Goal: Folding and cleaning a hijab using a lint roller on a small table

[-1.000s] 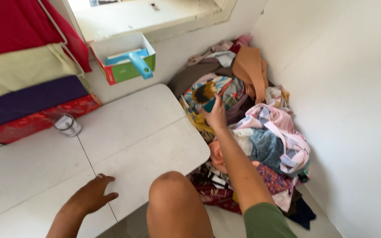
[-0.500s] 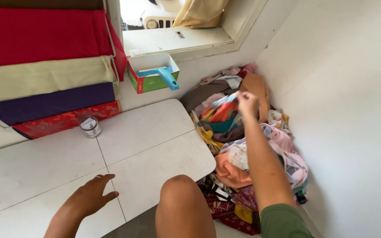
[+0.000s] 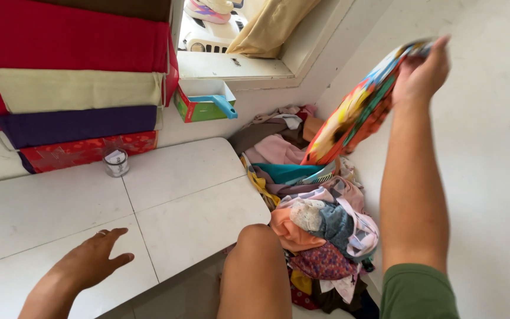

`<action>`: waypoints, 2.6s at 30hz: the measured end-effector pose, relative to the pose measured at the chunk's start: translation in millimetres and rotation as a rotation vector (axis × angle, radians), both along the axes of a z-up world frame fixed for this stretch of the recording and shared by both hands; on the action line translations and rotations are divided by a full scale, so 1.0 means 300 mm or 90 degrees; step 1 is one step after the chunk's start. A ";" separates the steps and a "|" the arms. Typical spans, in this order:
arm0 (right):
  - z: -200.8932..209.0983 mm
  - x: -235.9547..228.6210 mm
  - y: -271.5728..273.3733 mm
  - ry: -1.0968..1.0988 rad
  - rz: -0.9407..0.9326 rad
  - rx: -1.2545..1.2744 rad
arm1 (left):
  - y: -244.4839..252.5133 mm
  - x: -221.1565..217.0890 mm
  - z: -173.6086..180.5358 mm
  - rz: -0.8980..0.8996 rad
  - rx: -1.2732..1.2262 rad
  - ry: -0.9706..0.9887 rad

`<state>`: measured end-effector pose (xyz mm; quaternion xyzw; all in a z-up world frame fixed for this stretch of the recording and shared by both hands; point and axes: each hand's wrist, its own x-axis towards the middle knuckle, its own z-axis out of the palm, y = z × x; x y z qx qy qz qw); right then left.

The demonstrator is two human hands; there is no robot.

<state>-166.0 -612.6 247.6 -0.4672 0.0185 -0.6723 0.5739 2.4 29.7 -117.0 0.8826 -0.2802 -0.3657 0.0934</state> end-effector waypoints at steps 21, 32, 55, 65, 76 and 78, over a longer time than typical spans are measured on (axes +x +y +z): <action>-0.499 0.286 1.588 0.601 0.629 -0.702 | -0.057 -0.107 0.231 0.134 -1.105 0.071; -0.924 0.361 1.539 1.022 0.786 -0.506 | 0.173 0.055 0.228 0.795 -0.919 0.054; -1.218 0.507 1.327 0.915 0.707 -0.509 | 0.159 -0.045 0.164 0.222 -1.003 0.260; -1.078 0.477 1.170 0.479 0.441 -0.602 | 0.250 0.071 0.272 0.435 -0.835 -0.039; -0.890 0.341 1.355 0.812 0.523 -0.438 | 0.010 -0.128 0.412 0.140 -0.698 -0.120; -0.832 0.310 1.404 0.773 0.557 -0.458 | -0.064 -0.181 0.414 0.202 -0.604 -0.080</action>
